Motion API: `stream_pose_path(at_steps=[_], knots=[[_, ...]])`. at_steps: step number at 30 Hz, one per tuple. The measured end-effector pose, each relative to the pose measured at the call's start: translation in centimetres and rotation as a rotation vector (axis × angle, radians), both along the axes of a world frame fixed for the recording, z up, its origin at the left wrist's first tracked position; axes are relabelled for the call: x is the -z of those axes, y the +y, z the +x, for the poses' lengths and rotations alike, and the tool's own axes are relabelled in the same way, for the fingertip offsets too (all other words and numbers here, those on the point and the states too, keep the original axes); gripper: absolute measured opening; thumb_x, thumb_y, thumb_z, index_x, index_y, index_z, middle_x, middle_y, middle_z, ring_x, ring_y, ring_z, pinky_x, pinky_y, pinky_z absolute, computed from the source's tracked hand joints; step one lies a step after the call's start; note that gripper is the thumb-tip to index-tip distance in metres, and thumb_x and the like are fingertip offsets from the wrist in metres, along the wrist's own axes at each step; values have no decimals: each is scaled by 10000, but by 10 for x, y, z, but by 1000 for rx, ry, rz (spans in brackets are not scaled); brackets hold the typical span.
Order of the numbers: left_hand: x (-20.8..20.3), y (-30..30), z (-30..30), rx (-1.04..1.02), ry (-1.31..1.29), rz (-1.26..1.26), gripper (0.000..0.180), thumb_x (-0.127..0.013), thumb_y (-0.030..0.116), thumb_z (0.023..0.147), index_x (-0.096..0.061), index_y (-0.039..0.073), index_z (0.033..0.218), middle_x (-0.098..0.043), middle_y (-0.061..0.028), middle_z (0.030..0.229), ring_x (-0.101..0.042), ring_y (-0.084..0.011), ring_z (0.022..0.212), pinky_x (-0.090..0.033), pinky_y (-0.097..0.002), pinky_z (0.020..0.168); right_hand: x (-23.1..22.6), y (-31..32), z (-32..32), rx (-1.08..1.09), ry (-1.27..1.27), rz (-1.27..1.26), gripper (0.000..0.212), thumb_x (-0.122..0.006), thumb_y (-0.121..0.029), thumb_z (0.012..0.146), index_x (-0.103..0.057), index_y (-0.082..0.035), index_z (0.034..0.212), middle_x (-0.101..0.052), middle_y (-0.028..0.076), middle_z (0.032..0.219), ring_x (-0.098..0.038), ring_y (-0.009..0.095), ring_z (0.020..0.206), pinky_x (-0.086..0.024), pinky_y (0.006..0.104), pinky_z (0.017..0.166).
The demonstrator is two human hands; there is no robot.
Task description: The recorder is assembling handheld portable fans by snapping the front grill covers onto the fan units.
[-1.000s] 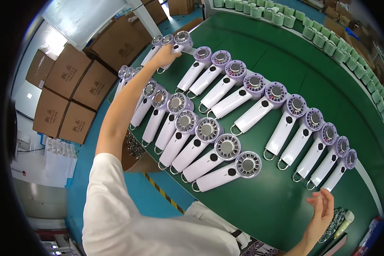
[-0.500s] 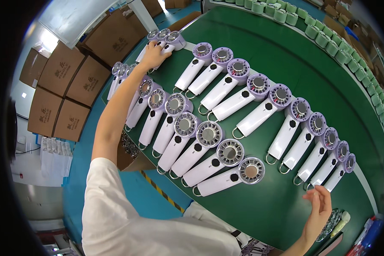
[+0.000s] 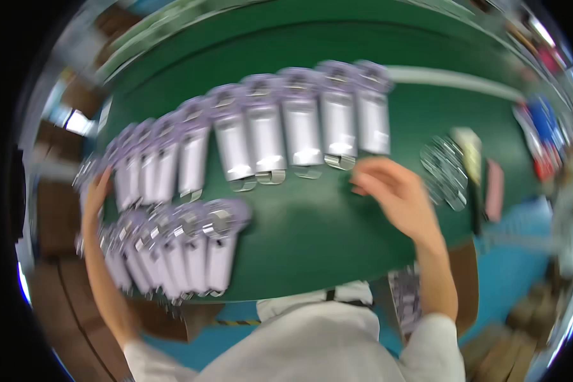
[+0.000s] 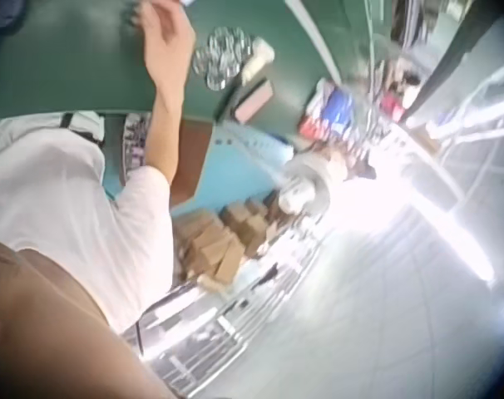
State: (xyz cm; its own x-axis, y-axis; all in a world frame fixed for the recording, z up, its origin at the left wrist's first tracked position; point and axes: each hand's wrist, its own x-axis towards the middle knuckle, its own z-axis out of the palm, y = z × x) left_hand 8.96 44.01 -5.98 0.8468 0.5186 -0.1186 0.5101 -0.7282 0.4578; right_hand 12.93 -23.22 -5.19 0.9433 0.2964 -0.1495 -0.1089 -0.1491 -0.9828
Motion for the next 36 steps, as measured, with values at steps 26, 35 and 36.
stream_pose_path(at_steps=[26, 35, 36], knots=[[-89, -356, 4, 270, -313, -843, 343, -726, 215, 876, -582, 1, 1102, -654, -44, 817, -618, -90, 603, -483, -229, 505, -20, -7, -4, 252, -383, -46, 338, -646, -40, 907, -587, -2, 1237, -628, 78, 1163, -617, 131, 996, -478, 275, 902], [-13, -472, -27, 398, -86, -1182, 375, -692, 198, 912, -460, 19, 1147, -641, -51, 814, -608, -99, 653, -493, -264, 572, -27, 25, -9, -148, -300, 108, 683, -691, -17, 849, -385, -17, 1460, -447, 133, 1459, -496, 221, 1276, -431, 378, 1051], [-6, -474, -26, 396, -82, -1201, 375, -692, 198, 912, -460, 19, 1147, -641, -51, 814, -608, -99, 653, -493, -264, 572, -24, 24, -10, -129, -210, 115, 644, -700, -19, 848, -435, -37, 1435, -475, 92, 1442, -516, 197, 1250, -439, 379, 1043]])
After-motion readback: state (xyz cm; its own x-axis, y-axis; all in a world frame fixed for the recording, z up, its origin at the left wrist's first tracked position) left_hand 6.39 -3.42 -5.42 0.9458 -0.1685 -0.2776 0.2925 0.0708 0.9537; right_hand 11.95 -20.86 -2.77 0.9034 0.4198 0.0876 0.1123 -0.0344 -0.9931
